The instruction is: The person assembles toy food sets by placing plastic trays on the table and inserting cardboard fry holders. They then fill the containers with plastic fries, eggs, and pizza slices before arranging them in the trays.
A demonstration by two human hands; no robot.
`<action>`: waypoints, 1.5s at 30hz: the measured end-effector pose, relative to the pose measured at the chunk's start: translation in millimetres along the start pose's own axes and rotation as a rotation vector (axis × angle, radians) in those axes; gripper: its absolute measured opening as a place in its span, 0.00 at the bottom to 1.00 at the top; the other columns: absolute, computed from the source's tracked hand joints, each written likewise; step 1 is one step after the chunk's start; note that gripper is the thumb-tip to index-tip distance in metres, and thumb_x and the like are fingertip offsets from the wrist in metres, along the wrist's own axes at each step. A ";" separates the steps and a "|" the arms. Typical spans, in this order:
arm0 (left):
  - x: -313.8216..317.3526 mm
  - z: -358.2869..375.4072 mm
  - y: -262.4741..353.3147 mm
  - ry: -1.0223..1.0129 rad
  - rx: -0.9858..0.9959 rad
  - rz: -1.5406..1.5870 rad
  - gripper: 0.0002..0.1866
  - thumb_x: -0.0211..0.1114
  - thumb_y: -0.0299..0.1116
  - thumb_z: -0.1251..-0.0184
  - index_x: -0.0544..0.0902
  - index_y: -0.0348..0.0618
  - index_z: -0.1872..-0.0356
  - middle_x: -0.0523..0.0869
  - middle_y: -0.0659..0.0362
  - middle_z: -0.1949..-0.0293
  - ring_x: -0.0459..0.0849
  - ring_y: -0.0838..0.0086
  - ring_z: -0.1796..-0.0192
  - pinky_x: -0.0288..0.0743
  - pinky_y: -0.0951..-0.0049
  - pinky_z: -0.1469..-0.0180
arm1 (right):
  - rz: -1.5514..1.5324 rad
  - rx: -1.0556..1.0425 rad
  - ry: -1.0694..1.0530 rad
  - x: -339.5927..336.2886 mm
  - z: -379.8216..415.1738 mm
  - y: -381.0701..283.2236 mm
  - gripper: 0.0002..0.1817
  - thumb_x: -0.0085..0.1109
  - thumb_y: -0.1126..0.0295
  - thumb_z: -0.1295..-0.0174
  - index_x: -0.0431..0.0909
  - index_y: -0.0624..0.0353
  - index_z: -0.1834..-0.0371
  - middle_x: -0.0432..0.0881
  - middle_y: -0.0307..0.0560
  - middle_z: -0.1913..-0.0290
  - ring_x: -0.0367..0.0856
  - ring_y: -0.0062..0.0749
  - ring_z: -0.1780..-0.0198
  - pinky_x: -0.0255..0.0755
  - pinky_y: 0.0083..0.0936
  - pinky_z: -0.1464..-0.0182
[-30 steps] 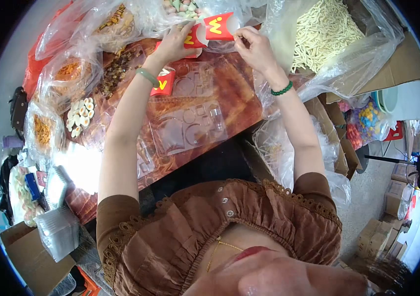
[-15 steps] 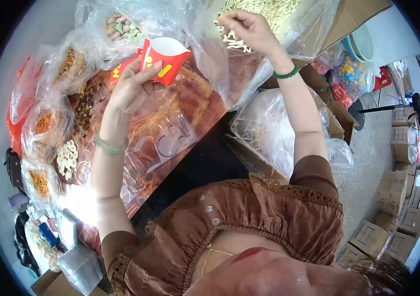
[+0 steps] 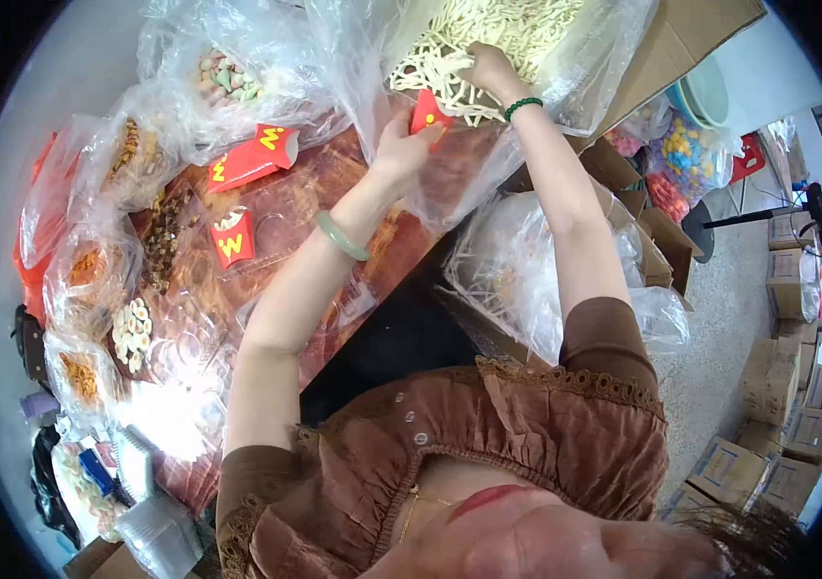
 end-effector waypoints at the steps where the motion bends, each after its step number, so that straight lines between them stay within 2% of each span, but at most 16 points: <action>1: -7.4 -5.1 -6.2 0.074 -0.007 -0.094 0.24 0.62 0.27 0.37 0.68 0.39 0.40 0.79 0.57 0.51 0.78 0.73 0.53 0.75 0.72 0.57 | 0.065 0.024 -0.024 2.8 -6.6 -4.8 0.32 0.68 0.54 0.56 0.76 0.65 0.50 0.80 0.60 0.53 0.78 0.50 0.49 0.72 0.35 0.48; 3: -14.0 -6.1 -16.8 0.080 -0.029 -0.127 0.24 0.62 0.26 0.38 0.69 0.40 0.40 0.79 0.58 0.52 0.77 0.73 0.53 0.74 0.73 0.58 | 0.325 0.092 -0.114 10.0 -16.2 -18.4 0.38 0.66 0.42 0.58 0.76 0.62 0.50 0.79 0.59 0.50 0.77 0.50 0.47 0.71 0.38 0.45; 5: -18.7 -4.4 -21.7 0.088 -0.048 -0.157 0.24 0.62 0.25 0.39 0.69 0.41 0.40 0.79 0.58 0.52 0.77 0.73 0.53 0.73 0.74 0.59 | 0.437 0.051 -0.220 16.5 -13.4 -31.5 0.40 0.65 0.38 0.60 0.77 0.59 0.50 0.79 0.57 0.49 0.77 0.48 0.46 0.71 0.38 0.44; 6: -19.0 -3.6 -23.7 0.080 -0.065 -0.147 0.24 0.62 0.25 0.39 0.69 0.43 0.40 0.79 0.58 0.52 0.77 0.73 0.53 0.73 0.74 0.59 | 0.388 0.035 -0.257 22.8 -14.8 -36.3 0.35 0.68 0.42 0.58 0.80 0.56 0.52 0.82 0.52 0.51 0.81 0.41 0.49 0.73 0.34 0.47; 9: -21.7 -5.7 -27.4 0.082 -0.089 -0.133 0.24 0.62 0.26 0.39 0.70 0.44 0.41 0.79 0.58 0.53 0.77 0.74 0.55 0.73 0.76 0.60 | 0.432 0.100 -0.163 9.1 -17.8 -37.7 0.32 0.68 0.42 0.57 0.82 0.57 0.56 0.83 0.52 0.54 0.82 0.42 0.51 0.75 0.34 0.50; 14: -23.9 -9.8 -31.6 0.054 -0.081 -0.102 0.24 0.63 0.26 0.39 0.70 0.45 0.41 0.79 0.59 0.53 0.77 0.74 0.56 0.73 0.77 0.62 | 0.319 -0.005 -0.247 39.2 -36.3 -25.1 0.23 0.68 0.63 0.58 0.81 0.63 0.57 0.81 0.60 0.54 0.81 0.47 0.52 0.75 0.33 0.49; 17: -22.3 4.0 -20.5 0.082 -0.189 -0.146 0.24 0.64 0.28 0.40 0.71 0.44 0.41 0.79 0.58 0.53 0.79 0.73 0.55 0.75 0.75 0.60 | 0.451 -0.022 -0.284 20.9 -41.7 -23.3 0.21 0.63 0.61 0.58 0.82 0.66 0.63 0.82 0.61 0.59 0.82 0.46 0.56 0.76 0.32 0.53; 20: -26.1 -0.5 -27.8 0.084 -0.102 -0.148 0.23 0.62 0.26 0.42 0.72 0.32 0.44 0.80 0.52 0.54 0.79 0.72 0.55 0.73 0.74 0.52 | 0.338 0.036 -0.538 -17.6 -19.7 -43.8 0.27 0.69 0.55 0.61 0.82 0.67 0.63 0.83 0.60 0.60 0.83 0.46 0.59 0.76 0.33 0.55; 23: -25.5 -1.5 -27.7 0.078 -0.105 -0.110 0.24 0.62 0.26 0.42 0.72 0.33 0.44 0.80 0.52 0.54 0.79 0.72 0.55 0.73 0.74 0.52 | 0.452 0.030 -0.314 -26.9 -8.6 -49.0 0.31 0.72 0.50 0.63 0.82 0.68 0.64 0.83 0.61 0.60 0.83 0.47 0.59 0.76 0.34 0.55; 26: -24.1 1.7 -28.6 0.065 -0.123 -0.120 0.24 0.62 0.26 0.42 0.71 0.33 0.43 0.81 0.53 0.54 0.79 0.72 0.55 0.73 0.74 0.52 | 0.432 0.001 -0.282 16.3 -28.1 -13.8 0.34 0.72 0.47 0.62 0.81 0.69 0.62 0.82 0.62 0.58 0.82 0.48 0.57 0.75 0.33 0.53; 30: -23.3 -2.4 -34.2 0.045 -0.123 -0.098 0.24 0.63 0.27 0.41 0.71 0.34 0.42 0.80 0.53 0.52 0.79 0.70 0.53 0.72 0.72 0.50 | 0.418 0.033 -0.402 14.0 -25.1 -18.4 0.34 0.74 0.53 0.60 0.78 0.69 0.55 0.81 0.61 0.55 0.81 0.47 0.54 0.75 0.30 0.51; 34: -24.1 -3.4 -37.2 0.021 -0.130 -0.154 0.26 0.64 0.27 0.40 0.70 0.35 0.40 0.80 0.52 0.51 0.79 0.69 0.52 0.73 0.71 0.49 | 0.319 0.109 -0.483 32.9 -26.8 -2.1 0.24 0.70 0.64 0.58 0.79 0.68 0.58 0.83 0.57 0.65 0.84 0.39 0.65 0.77 0.28 0.63; 35: -22.7 -3.6 -34.1 0.022 -0.124 -0.151 0.26 0.64 0.27 0.40 0.70 0.35 0.40 0.80 0.52 0.51 0.79 0.69 0.52 0.73 0.71 0.49 | 0.345 -0.003 -0.371 30.0 -26.9 -3.9 0.20 0.67 0.68 0.58 0.80 0.67 0.60 0.83 0.55 0.68 0.84 0.37 0.68 0.77 0.28 0.67; 39: -17.8 3.9 -25.5 0.062 -0.180 -0.077 0.25 0.64 0.27 0.40 0.71 0.35 0.41 0.81 0.52 0.52 0.80 0.69 0.53 0.74 0.70 0.53 | 0.181 0.077 -0.360 6.5 -27.8 -7.0 0.17 0.70 0.67 0.57 0.78 0.72 0.73 0.80 0.55 0.79 0.79 0.35 0.80 0.73 0.31 0.79; 41: -16.9 6.8 -27.6 0.070 -0.199 -0.056 0.25 0.64 0.27 0.40 0.71 0.36 0.41 0.81 0.53 0.52 0.80 0.69 0.54 0.75 0.70 0.54 | 0.245 0.149 -0.331 -3.1 -27.9 -6.6 0.24 0.73 0.61 0.60 0.80 0.69 0.64 0.83 0.56 0.67 0.83 0.37 0.69 0.76 0.30 0.65; 45: -13.9 3.9 -25.0 0.033 -0.148 -0.025 0.21 0.60 0.23 0.41 0.72 0.34 0.44 0.80 0.54 0.54 0.78 0.71 0.54 0.72 0.72 0.51 | 0.201 0.094 -0.425 17.0 -25.0 2.0 0.27 0.74 0.61 0.59 0.78 0.72 0.61 0.83 0.57 0.67 0.83 0.37 0.69 0.77 0.29 0.66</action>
Point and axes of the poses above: each hand's wrist, its own z-axis away from the middle knuckle, its own x-axis out of the palm, y = z × x, the point moved 5 cm from there along -z, towards the middle knuckle
